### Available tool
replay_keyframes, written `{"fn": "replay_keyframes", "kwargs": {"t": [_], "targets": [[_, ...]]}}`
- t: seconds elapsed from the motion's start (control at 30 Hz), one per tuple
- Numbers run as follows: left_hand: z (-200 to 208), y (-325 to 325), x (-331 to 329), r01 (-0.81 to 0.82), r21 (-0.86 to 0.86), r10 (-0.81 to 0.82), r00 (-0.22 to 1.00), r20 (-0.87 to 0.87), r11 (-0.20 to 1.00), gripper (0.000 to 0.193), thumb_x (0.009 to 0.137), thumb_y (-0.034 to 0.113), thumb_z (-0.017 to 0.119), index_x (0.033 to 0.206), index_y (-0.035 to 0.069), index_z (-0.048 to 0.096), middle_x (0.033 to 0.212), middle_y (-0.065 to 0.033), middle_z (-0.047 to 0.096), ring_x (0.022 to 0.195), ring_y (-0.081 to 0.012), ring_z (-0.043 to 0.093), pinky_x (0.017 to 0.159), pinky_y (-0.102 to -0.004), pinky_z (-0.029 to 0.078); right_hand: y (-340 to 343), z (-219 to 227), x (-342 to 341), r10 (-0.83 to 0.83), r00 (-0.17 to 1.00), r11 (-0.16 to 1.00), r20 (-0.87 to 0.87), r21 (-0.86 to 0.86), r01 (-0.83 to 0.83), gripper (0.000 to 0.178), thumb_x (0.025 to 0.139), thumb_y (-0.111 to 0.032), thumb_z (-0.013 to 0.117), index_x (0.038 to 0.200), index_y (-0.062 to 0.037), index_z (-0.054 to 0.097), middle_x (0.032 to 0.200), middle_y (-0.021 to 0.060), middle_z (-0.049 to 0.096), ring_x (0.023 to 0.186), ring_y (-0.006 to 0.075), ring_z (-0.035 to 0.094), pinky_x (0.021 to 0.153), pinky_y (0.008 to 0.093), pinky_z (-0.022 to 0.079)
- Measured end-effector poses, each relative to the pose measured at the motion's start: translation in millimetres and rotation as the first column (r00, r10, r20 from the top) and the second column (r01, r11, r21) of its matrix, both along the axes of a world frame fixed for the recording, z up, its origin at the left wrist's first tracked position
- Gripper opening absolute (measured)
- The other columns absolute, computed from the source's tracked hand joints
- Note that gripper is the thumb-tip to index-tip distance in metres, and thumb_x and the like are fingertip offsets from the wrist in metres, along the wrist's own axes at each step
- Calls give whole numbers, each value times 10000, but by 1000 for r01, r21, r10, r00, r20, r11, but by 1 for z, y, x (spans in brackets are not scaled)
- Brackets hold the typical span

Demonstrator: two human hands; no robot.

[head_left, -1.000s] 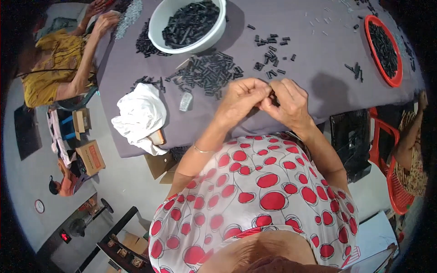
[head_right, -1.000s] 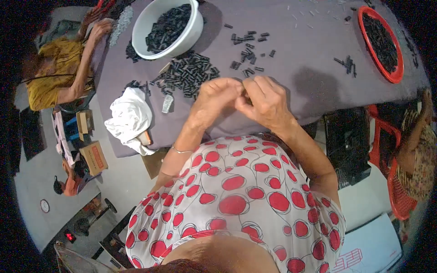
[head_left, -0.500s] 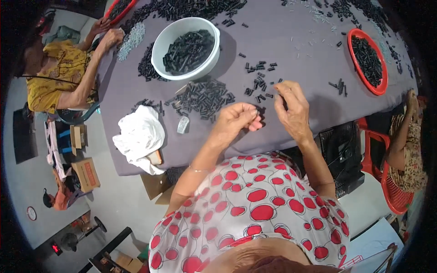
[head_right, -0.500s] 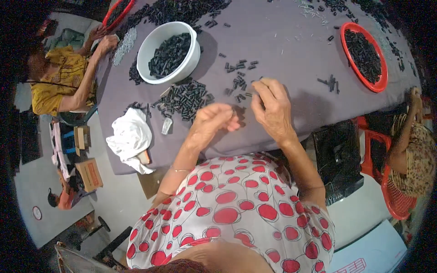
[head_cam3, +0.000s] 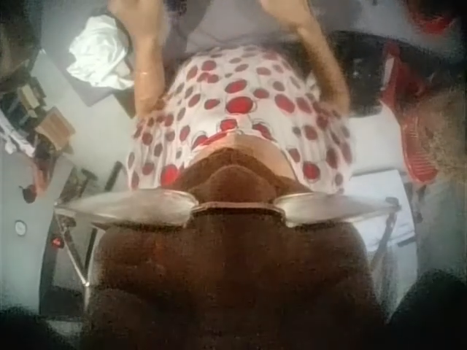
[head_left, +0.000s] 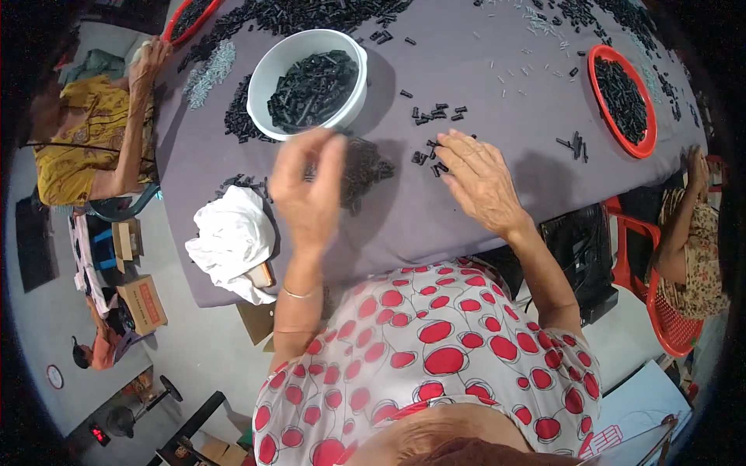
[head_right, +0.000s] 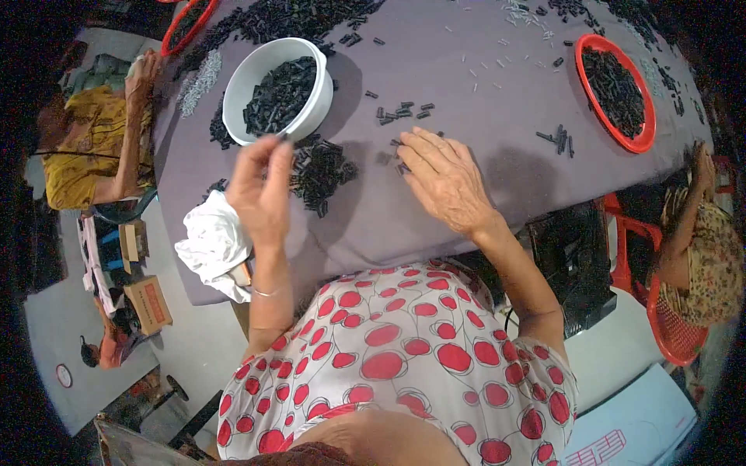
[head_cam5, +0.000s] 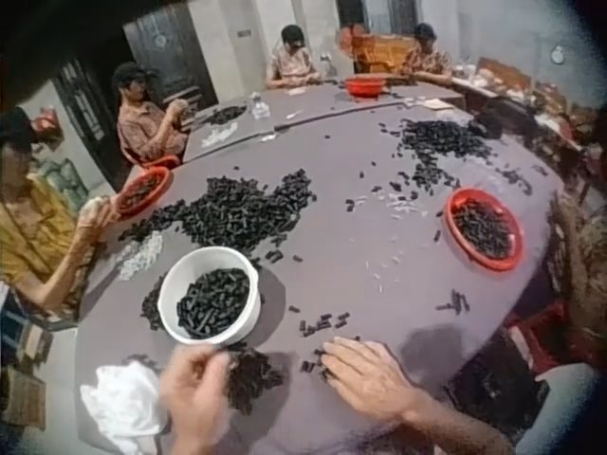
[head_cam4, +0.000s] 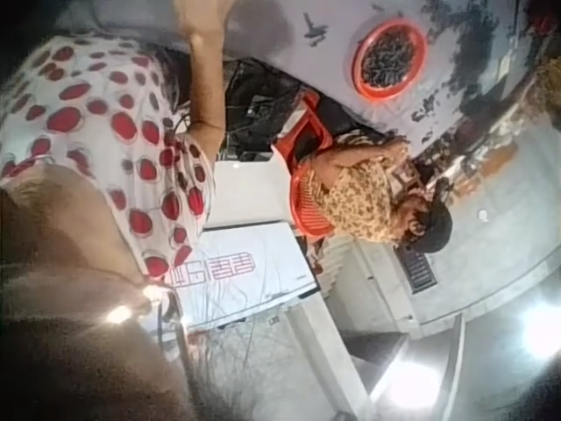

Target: Assembling small black plastic tubes with metal pin inserts at a workbench.

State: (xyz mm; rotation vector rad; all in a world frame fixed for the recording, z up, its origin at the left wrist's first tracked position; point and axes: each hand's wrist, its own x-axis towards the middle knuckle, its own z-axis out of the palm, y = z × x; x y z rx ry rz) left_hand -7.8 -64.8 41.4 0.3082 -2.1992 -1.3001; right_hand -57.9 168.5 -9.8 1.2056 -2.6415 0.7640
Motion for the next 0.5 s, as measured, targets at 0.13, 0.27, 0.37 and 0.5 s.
{"fn": "replay_keyframes", "kwargs": {"t": [0.13,0.27,0.37,0.5], "targets": [[7,-29,-28,-99,-494,28,989,-148,864,115,747,71,711,856,63,679,869,-57,643,815,-229,561,771,-331,432,6,-6,-3,7,1000,993,6,-118,-7,330,739,-49,656,1063,-25,601,1220,102,560,1184,274,498,938,392,398],[-5,-46,-43,-140,-595,48,985,-168,791,101,741,121,731,827,90,688,861,-30,631,820,-227,533,748,-341,421,9,-10,-5,-65,997,940,-33,-339,50,276,713,31,643,982,-21,610,1138,102,591,1099,286,558,859,393,457],[-11,-50,-45,-103,-655,62,994,-85,748,121,745,166,733,846,108,698,889,-16,637,852,-231,543,774,-358,416,14,-11,-6,-171,985,908,-21,-392,150,273,700,81,630,951,-22,605,1065,108,602,1006,294,584,809,373,475],[-13,-50,-46,-112,-695,78,994,-80,711,136,754,159,721,876,104,694,898,-29,637,876,-244,546,781,-365,415,14,-13,-7,-266,962,864,58,-429,264,245,728,95,614,936,-34,612,1015,95,609,907,264,592,766,337,487]]}}
